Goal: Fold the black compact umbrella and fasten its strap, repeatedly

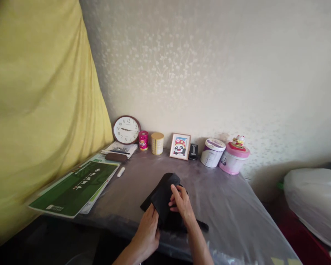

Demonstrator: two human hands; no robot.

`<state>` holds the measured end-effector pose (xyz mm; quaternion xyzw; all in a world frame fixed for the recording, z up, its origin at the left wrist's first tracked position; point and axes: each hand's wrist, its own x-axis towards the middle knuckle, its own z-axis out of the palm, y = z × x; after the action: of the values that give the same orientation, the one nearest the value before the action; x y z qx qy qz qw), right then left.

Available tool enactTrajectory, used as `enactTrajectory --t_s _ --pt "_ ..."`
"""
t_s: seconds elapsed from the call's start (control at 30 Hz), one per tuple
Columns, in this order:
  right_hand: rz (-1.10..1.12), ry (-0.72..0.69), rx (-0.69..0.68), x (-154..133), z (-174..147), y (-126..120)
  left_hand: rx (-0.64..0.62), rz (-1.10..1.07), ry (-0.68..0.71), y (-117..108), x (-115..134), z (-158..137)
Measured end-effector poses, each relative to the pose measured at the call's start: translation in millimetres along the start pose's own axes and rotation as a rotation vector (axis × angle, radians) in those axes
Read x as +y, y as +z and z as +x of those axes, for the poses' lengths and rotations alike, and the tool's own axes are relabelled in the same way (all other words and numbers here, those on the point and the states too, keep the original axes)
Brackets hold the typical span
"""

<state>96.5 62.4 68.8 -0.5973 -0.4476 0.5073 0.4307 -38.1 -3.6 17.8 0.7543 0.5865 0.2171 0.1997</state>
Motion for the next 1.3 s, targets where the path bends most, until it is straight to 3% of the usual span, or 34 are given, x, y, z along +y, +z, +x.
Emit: enactTrajectory --t_s 0.1,0.37,0.5,0.67,0.8,1.07,1.3 --pt "-0.145 -0.037 -0.006 7.4 -19.9 0.0 -0.020 0.025 -0.003 -4.4 4.0 -1.4" --pt "-0.708 -0.434 0.062 11.6 -40.0 24.4 -0.045 0.042 -0.026 8.3 -5.3 0.5" --pt "-0.814 -0.608 0.006 -5.3 -28.9 20.7 -0.026 0.034 -0.023 6.7 -3.5 0.8" --pt "-0.899 -0.892 -0.133 -11.7 7.3 4.3 -0.025 0.085 -0.031 3.6 0.0 -0.6" --pt "-0.904 -0.923 -0.238 -11.9 27.9 1.7 -0.013 0.101 -0.005 9.0 -2.6 0.3" --pt "-0.915 -1.108 -0.272 -13.0 44.5 21.2 -0.093 0.123 -0.043 0.4 1.6 3.4" --pt "-0.921 -1.077 -0.247 11.6 54.7 34.2 -0.105 0.145 -0.045 6.3 -20.4 -4.3"
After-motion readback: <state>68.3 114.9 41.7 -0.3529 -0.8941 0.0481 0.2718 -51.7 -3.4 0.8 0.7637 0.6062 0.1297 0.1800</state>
